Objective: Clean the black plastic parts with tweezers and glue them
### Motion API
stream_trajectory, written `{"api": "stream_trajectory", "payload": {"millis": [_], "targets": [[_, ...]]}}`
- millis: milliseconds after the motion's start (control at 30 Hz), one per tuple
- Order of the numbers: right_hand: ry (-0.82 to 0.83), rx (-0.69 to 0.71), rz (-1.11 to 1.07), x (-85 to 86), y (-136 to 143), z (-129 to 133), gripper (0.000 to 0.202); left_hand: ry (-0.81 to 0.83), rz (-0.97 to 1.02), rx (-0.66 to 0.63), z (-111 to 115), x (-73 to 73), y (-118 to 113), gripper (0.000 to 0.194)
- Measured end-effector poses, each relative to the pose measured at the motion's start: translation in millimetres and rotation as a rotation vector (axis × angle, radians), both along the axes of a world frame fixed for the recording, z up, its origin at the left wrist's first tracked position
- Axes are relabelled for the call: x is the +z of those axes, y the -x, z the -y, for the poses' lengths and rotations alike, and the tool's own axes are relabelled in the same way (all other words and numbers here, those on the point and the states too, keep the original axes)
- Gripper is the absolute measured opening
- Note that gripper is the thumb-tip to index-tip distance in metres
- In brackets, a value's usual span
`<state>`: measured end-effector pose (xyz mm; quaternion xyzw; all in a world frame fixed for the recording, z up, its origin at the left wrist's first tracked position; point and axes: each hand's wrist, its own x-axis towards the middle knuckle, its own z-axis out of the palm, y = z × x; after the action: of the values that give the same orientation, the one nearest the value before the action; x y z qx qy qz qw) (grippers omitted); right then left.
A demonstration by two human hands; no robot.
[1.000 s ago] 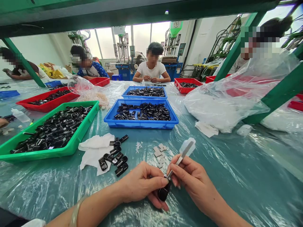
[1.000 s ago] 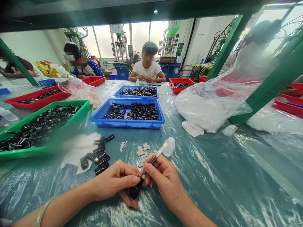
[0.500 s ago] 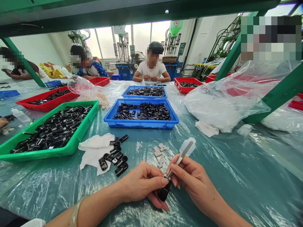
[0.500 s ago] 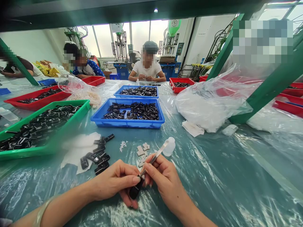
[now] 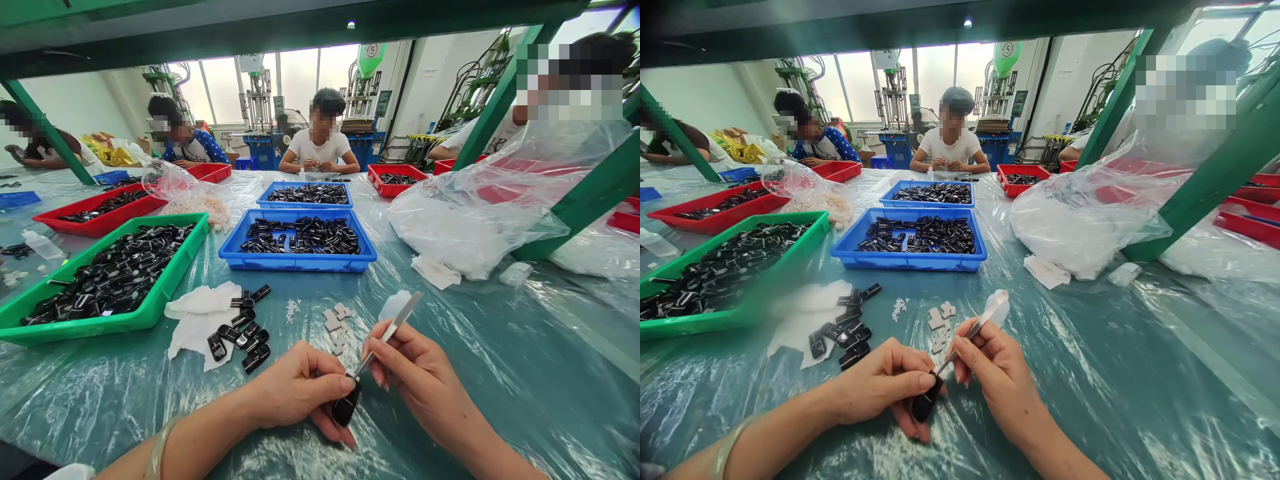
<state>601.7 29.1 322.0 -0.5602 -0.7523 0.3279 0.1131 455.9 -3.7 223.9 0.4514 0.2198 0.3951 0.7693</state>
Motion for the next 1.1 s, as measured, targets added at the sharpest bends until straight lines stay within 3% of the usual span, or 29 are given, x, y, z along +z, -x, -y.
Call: {"api": "stream_trajectory", "payload": {"millis": [433, 733, 1100], "targets": [[0.111, 0.04, 0.04, -1.8, 0.6, 0.0, 0.077, -0.005, 0.008, -0.004, -0.4, -0.6, 0.6, 0.054], [0.138, 0.047, 0.052, 0.9, 5.1, 2.1, 0.093, -0.019, 0.005, -0.001, 0.2, 0.5, 1.6, 0.049], [0.139, 0.071, 0.067, -1.3, 3.8, 2.0, 0.088, -0.016, 0.009, -0.006, -1.6, 1.1, 0.4, 0.049]]}}
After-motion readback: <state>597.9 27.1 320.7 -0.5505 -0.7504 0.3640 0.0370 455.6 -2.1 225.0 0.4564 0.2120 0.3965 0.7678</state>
